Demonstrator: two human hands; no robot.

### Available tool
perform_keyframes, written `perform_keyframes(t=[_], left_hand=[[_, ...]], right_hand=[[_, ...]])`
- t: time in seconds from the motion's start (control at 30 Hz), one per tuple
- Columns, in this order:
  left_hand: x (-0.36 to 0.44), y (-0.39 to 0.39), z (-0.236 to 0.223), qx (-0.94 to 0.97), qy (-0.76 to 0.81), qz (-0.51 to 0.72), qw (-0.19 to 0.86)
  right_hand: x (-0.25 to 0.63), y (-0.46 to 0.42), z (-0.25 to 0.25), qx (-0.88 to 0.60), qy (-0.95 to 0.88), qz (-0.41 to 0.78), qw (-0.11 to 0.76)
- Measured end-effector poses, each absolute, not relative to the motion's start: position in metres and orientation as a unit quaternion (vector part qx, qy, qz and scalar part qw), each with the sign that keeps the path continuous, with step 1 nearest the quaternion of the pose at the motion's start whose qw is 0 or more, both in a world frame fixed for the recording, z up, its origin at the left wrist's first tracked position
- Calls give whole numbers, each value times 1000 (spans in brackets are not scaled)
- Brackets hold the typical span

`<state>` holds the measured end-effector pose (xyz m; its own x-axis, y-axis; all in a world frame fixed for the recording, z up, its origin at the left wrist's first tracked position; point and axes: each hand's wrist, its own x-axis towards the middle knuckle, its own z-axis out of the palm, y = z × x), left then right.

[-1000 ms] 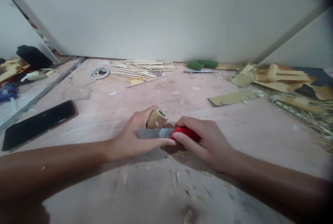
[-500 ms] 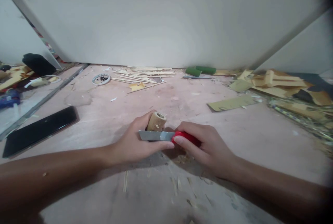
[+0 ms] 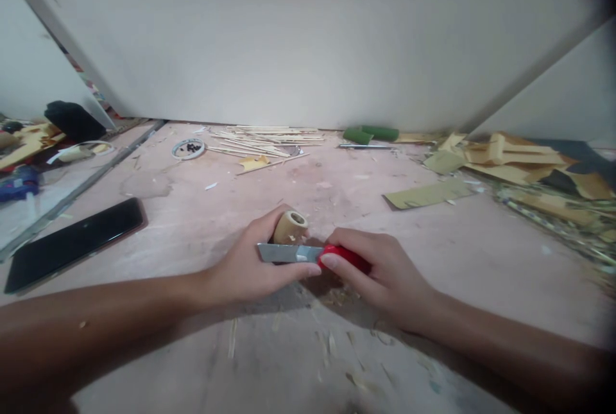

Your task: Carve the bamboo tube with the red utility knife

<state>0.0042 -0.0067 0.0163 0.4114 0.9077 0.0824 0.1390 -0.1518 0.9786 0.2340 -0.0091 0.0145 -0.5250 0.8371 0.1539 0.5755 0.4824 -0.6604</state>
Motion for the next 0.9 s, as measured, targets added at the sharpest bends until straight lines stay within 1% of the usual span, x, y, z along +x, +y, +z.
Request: perform_keyframes(t=[0.53,0.9], left_hand=[[3,-5,15,668,404,340,524],[6,-4,15,670,430,348,495]], right_hand=[[236,-8,13,-425,-826,285,237],[233,-9,14,-433,-817,291,246]])
